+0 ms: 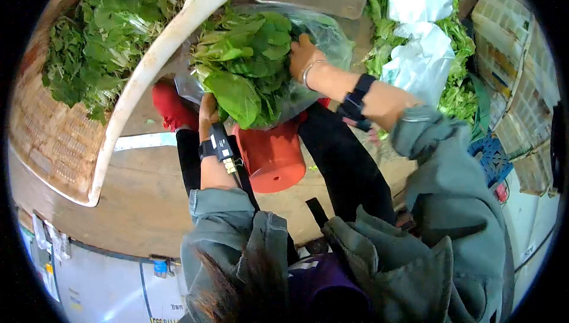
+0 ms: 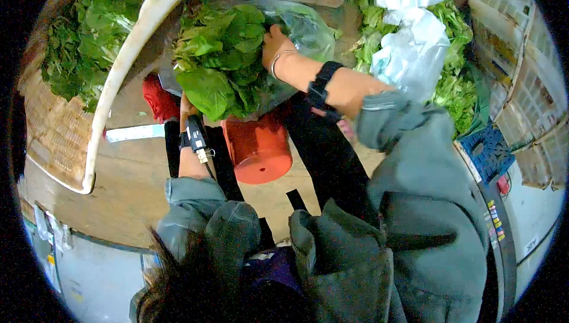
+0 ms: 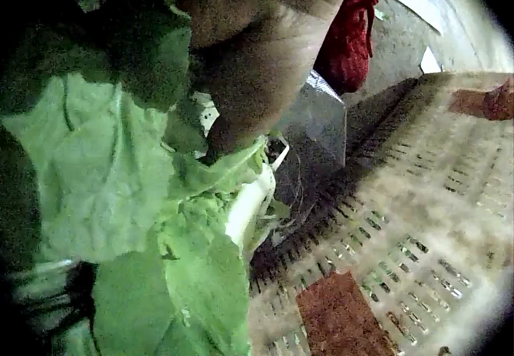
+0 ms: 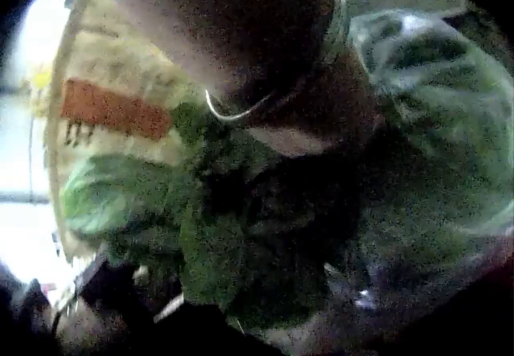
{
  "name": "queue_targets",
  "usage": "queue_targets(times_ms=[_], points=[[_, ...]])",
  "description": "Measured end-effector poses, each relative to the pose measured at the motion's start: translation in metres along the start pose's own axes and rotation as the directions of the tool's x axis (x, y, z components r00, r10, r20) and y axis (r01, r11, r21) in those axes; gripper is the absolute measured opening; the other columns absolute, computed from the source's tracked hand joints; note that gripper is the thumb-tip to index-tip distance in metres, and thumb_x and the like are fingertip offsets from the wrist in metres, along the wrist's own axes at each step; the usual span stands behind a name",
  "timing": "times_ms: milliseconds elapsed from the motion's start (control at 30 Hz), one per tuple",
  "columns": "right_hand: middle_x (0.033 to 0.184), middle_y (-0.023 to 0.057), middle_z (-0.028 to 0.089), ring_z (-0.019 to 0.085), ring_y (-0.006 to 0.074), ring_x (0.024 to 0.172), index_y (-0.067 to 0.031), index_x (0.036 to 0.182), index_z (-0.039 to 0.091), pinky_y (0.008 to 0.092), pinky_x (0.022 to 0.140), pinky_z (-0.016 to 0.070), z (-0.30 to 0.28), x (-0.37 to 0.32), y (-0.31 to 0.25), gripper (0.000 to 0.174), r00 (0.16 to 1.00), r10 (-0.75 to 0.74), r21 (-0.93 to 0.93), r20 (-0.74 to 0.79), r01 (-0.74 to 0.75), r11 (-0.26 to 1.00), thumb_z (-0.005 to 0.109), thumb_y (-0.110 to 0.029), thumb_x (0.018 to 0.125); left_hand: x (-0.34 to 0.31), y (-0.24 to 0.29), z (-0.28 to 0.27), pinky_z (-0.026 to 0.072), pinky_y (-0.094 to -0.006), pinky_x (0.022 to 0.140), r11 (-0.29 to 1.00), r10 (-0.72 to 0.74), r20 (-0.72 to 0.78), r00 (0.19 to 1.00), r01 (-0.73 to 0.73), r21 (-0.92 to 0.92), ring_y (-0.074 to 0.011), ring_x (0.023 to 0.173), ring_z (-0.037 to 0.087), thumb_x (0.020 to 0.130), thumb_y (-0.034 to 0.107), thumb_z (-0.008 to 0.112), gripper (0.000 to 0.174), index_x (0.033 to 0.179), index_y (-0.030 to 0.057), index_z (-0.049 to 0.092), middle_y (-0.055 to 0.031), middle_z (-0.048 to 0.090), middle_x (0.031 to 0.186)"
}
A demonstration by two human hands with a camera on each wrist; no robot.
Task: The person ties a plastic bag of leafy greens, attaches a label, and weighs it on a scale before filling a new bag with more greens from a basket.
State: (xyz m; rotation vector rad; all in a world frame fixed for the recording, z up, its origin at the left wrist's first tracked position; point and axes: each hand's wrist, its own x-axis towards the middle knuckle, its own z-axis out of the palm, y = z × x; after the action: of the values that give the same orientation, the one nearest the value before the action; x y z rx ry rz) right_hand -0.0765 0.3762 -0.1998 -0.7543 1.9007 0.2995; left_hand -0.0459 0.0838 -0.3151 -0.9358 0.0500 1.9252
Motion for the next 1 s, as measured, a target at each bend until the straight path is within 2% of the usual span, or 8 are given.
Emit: queue_targets(times_ms=[33,167,367,533,700,767,900,1000], points=[[0.095,0.0025,0.059,0.045,0.0202,0.101,-0.0159,0.079,0.067,0.0360,0.083,0.0308,0.009,-0.005,0.002,0.015,0.991,-0.116,-0.052,-0.062,0.113,0.992,0.057,-0.020,0.069,0.001,0.006,-0.031,0.0443,-0.0438,0.085,0.996,-0.038,0.245,0.969,0.055,-0.065,-0.0296,0.100,0.052,0.088,0.028,0.037,0.039,0.115,0.0004,0.045,-0.0169,0.052,0.111],[0.087,0.0015,0.062,0.043,0.0197,0.101,-0.0107,0.076,0.067,0.0335,0.082,0.0348,-0.056,-0.062,0.024,0.016,0.914,-0.334,-0.037,0.230,0.351,0.936,0.056,-0.021,0.070,0.001,-0.012,0.022,0.0439,-0.0437,0.085,0.962,0.193,-0.364,0.911,-0.103,0.254,-0.0297,0.100,0.052,0.088,0.029,0.037,0.040,0.115,0.0008,0.044,-0.0167,0.051,0.112],[0.074,0.0052,0.063,0.050,0.0256,0.101,-0.0080,0.076,0.065,0.0361,0.082,0.0372,-0.050,-0.022,0.032,0.019,0.987,0.153,0.368,0.056,-0.163,0.915,0.054,-0.022,0.071,0.009,-0.016,0.052,0.0429,-0.0435,0.086,0.939,0.269,-0.406,0.873,-0.143,0.314,-0.0292,0.101,0.051,0.088,0.030,0.037,0.040,0.115,0.0015,0.045,-0.0159,0.051,0.112],[0.085,0.0009,0.061,0.043,0.0236,0.105,-0.0082,0.075,0.065,0.0405,0.088,0.0339,0.003,-0.114,-0.007,0.018,0.885,-0.410,0.093,-0.220,0.438,0.894,0.055,-0.017,0.063,0.004,-0.020,0.050,0.0420,-0.0434,0.087,0.927,0.333,-0.428,0.840,-0.209,0.312,-0.0288,0.102,0.050,0.088,0.031,0.037,0.040,0.115,0.0021,0.045,-0.0152,0.051,0.112],[0.076,-0.0009,0.058,0.045,0.0218,0.097,-0.0129,0.071,0.063,0.0491,0.094,0.0247,-0.029,-0.176,-0.019,0.016,0.892,-0.449,0.300,-0.047,0.442,0.845,0.055,-0.020,0.060,0.021,-0.059,0.057,0.0412,-0.0432,0.087,0.826,0.564,-0.475,0.676,-0.471,0.310,-0.0283,0.102,0.050,0.088,0.032,0.037,0.040,0.114,0.0027,0.045,-0.0145,0.051,0.111],[0.073,-0.0010,0.057,0.046,0.0195,0.094,-0.0135,0.068,0.062,0.0499,0.095,0.0236,-0.034,-0.176,-0.026,0.012,0.899,-0.429,0.281,-0.086,0.435,0.856,0.053,-0.018,0.063,0.026,-0.072,0.031,0.0409,-0.0392,0.086,0.840,0.539,-0.206,0.817,-0.503,0.201,-0.0260,0.100,0.050,0.086,0.034,0.040,0.040,0.113,0.0064,0.047,-0.0106,0.051,0.112],[0.078,0.0029,0.058,0.051,0.0180,0.088,-0.0104,0.074,0.062,0.0471,0.098,0.0248,-0.067,-0.163,-0.023,0.014,0.883,-0.378,0.255,0.277,0.312,0.915,0.050,-0.015,0.069,0.035,-0.089,0.022,0.0434,-0.0388,0.081,0.819,0.571,-0.510,0.643,-0.493,0.293,-0.0271,0.098,0.052,0.080,0.036,0.050,0.046,0.113,0.0040,0.048,-0.0138,0.055,0.106],[0.100,0.0117,0.055,0.049,0.0245,0.101,-0.0033,0.095,0.056,0.0446,0.098,0.0267,-0.073,-0.122,-0.037,0.032,0.880,0.023,0.398,-0.475,0.192,0.897,0.055,-0.024,0.071,0.028,-0.084,0.026,0.0435,-0.0384,0.080,0.794,0.599,-0.525,0.604,-0.367,0.484,-0.0277,0.096,0.053,0.079,0.035,0.051,0.046,0.112,0.0029,0.048,-0.0148,0.056,0.104]])
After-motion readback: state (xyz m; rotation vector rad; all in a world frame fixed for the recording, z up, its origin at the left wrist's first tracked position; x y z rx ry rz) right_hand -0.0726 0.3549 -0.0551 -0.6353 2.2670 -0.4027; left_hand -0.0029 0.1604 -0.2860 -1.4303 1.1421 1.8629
